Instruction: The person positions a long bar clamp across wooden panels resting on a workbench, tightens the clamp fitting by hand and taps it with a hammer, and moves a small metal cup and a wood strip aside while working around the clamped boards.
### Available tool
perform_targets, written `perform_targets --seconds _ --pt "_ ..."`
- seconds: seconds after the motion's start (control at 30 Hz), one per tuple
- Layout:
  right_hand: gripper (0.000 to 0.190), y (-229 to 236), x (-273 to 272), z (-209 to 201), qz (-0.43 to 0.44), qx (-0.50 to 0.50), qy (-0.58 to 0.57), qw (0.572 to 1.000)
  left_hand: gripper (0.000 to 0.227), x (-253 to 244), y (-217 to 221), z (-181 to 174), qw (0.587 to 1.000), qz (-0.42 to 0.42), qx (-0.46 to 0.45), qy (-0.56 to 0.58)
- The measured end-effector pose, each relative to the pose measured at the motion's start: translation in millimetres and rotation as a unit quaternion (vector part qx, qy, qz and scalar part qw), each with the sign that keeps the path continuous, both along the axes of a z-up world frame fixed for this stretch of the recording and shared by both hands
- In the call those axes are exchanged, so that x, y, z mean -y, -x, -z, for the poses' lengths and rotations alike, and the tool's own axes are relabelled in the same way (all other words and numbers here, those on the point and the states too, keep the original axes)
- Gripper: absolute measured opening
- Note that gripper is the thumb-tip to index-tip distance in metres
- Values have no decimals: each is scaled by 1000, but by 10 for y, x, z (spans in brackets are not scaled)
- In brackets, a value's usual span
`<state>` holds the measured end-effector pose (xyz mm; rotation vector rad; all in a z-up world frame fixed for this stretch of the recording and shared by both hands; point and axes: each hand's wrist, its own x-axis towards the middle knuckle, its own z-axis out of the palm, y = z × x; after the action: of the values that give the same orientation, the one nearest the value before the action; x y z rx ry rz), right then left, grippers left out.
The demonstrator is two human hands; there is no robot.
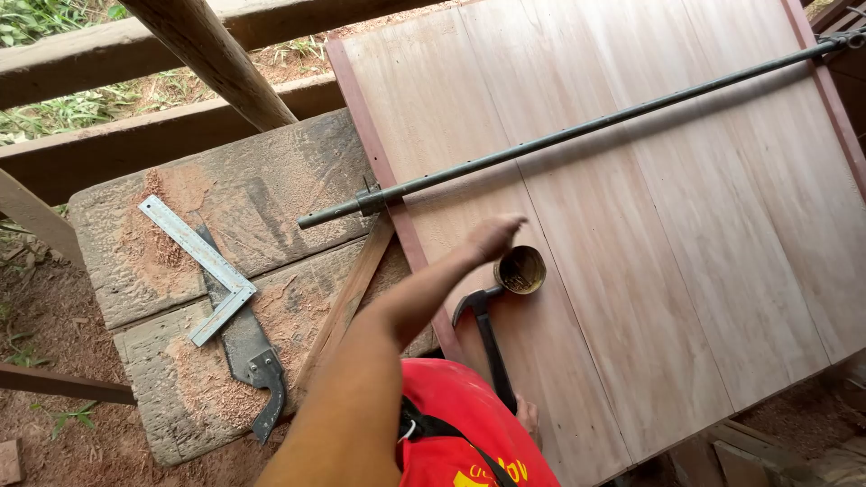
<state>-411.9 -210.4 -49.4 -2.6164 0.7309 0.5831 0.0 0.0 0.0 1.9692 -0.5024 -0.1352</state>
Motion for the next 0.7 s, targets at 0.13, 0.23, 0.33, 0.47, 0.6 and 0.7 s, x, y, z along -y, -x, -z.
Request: perform_targets --seconds 0.13,0.23,0.33,0.47,0.6,0.7 --pt "76 243 -134 36 -5 6 34 999 30 -1077 -230 -74 995 -94 23 -29" --pt "75 214 -405 -188 -10 9 67 998 24 -1909 -394 110 967 -247 -36 49" --pt "74 -90 -642 -519 -14 4 100 995 9 -2462 -553 334 899 -437 27 -14" --pt "73 -258 -696 -841 -47 -13 84 995 12 -2647 -592 388 888 -438 -96 105" --pt "69 -339 -611 -781 2 -18 -20 1000 15 -2612 -705 629 896 -382 -150 170" --pt "71 -449 -769 -1070 16 -40 25 999 14 -2601 -618 571 899 -367 -177 161"
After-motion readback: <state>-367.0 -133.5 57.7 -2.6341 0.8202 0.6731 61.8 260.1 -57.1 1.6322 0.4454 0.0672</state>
